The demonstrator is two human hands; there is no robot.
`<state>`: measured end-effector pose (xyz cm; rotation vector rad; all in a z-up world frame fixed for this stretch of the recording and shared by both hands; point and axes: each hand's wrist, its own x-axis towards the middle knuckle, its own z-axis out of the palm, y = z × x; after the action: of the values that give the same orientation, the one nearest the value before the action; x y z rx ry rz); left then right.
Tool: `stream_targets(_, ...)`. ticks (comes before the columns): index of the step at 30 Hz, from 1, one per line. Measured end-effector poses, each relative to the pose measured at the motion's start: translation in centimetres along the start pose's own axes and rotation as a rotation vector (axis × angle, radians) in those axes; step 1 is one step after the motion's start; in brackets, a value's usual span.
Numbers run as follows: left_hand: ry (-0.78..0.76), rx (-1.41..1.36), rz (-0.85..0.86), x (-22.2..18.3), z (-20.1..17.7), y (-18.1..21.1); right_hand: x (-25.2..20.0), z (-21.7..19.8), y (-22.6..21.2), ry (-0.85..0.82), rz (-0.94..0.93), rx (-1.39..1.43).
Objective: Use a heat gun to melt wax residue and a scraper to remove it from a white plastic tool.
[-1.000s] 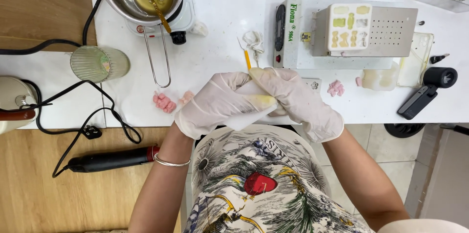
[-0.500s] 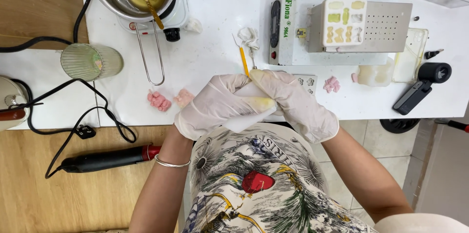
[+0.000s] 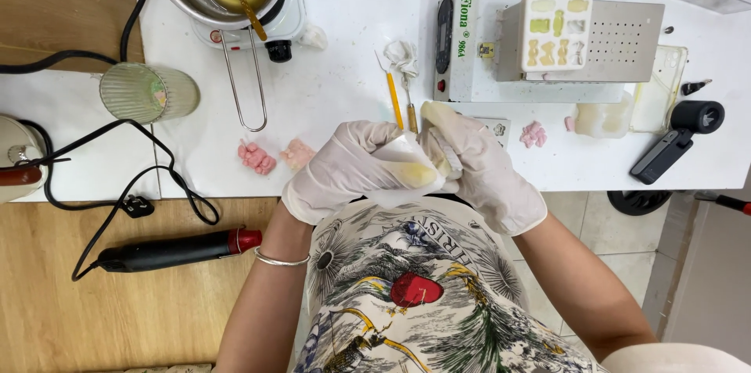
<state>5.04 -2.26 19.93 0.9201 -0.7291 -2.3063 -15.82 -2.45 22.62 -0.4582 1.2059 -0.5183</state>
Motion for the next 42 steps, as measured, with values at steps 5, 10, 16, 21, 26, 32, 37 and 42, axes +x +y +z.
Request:
stream_targets(5,-0.027,-0.108,0.119,-1.0,0.0,0.3,1.7,-0.6,0.4,-0.054,-0.139,0.036)
stream_targets(10,0.065,0.120,0.196,-1.9,-0.6,0.5,5.8,0.1,1.5,0.011,-0.145,-0.033)
stream_targets(16,0.119,0.044,0.144,-2.9,-2.0,-1.7,14.4,1.4,4.7,0.195,-0.020,-0.228)
stream_targets(21,0.196,-0.102,0.079,-4.1,-0.8,-0.6,19.9,0.7,6.6,0.191,-0.157,-0.207)
stream_targets(26,0.411,-0.319,0.120,-4.5,-1.5,-4.2,11.8,3.2,2.6,0.356,-0.064,-0.410)
stream_targets(32,0.481,-0.271,0.093,-5.4,-3.2,-9.0,11.0,-2.4,9.2,0.500,-0.364,-1.110)
stream_targets(37,0.492,-0.166,0.094,-5.0,-2.1,-7.1,14.6,-1.5,10.1,0.529,-0.558,-1.400)
stream_targets(42,0.264,0.009,0.362,-4.1,-4.4,-10.0,20.6,-4.3,13.6,0.545,-0.510,-1.573)
